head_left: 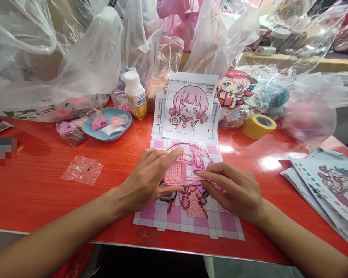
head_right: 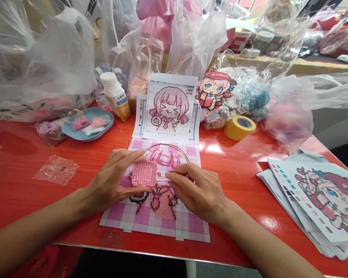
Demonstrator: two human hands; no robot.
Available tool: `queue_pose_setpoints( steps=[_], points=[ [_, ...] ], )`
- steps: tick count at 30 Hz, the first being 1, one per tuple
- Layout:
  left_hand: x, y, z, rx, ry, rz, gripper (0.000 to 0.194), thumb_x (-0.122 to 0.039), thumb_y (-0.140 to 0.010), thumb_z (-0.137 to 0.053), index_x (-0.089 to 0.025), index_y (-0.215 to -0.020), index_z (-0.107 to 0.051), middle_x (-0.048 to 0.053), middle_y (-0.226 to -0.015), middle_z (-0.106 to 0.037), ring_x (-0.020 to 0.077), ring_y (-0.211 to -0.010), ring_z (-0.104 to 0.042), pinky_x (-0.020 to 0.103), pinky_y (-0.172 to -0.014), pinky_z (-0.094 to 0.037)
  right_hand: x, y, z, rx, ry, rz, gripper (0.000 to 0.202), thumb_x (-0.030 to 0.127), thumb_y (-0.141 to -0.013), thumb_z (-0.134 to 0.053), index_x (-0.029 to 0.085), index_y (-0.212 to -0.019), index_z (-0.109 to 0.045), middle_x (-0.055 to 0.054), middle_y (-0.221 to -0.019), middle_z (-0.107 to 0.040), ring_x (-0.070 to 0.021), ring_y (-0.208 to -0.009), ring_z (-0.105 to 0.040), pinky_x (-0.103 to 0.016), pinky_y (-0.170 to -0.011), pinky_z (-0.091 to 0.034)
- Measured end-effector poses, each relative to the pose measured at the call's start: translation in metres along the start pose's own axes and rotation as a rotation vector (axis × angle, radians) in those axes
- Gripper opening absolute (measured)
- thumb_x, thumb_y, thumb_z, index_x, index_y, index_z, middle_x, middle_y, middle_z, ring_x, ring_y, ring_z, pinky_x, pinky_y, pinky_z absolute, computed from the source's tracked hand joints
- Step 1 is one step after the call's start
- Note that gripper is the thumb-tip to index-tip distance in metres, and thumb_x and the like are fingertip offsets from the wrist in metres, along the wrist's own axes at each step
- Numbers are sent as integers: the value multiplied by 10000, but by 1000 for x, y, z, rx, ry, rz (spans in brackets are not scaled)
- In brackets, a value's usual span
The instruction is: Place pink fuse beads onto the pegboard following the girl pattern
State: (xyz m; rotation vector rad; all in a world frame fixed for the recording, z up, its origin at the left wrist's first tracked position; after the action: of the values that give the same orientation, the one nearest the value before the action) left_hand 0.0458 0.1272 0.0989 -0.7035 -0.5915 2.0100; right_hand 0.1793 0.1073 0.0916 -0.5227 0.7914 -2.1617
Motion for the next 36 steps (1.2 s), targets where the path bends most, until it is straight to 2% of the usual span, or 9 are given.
queue_pose_setpoints(
  steps=[15,23,28,36],
  points=[
    [-4,0,2,-16,8,-31,746,-368,-824,-679,-112,-1413,-298,112,-1056,-654,203,-966,-557,374,-879,-457,-1,5,-7,47,-33,11,216,115,-854,-610,182,-1060,-607,-21,-894,-620,-69,-709,-583,-190,-589,-467],
    [3,0,1,-27,-55,8,745,-357,-816,-685,-110,-1408,-307,112,-1052,-655,205,-923,-564,364,-864,-441,4,0,6,-15,-35,29,193,95,-842,-618,158,-1024,-619,-21,-859,-601,-70,-700,-567,-188,-583,-461],
    [14,0,5,-45,-130,102,792,-336,-802,-705,-137,-1435,-272,128,-1104,-651,228,-969,-582,385,-875,-436,11,1,-2,80,-111,95,148,143,-876,-589,160,-1022,-608,-22,-841,-597,-75,-699,-559,-189,-539,-427],
    [13,0,7,-60,-147,107,805,-335,-790,-719,-146,-1433,-273,114,-1088,-659,225,-960,-598,377,-874,-437,17,6,-16,215,-179,145,115,171,-896,-562,155,-1003,-602,-31,-853,-590,-83,-684,-536,-208,-537,-409]
  ],
)
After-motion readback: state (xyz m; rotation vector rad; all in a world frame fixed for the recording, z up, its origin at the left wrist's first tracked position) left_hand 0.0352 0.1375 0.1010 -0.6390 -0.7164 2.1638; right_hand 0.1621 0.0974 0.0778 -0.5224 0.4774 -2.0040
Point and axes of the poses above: each hand's wrist, its own y-axis away from the middle knuckle, its own z-axis out of the back of the hand, x = y × z, the point moved 10 cm from there along -y, towards the middle knuckle
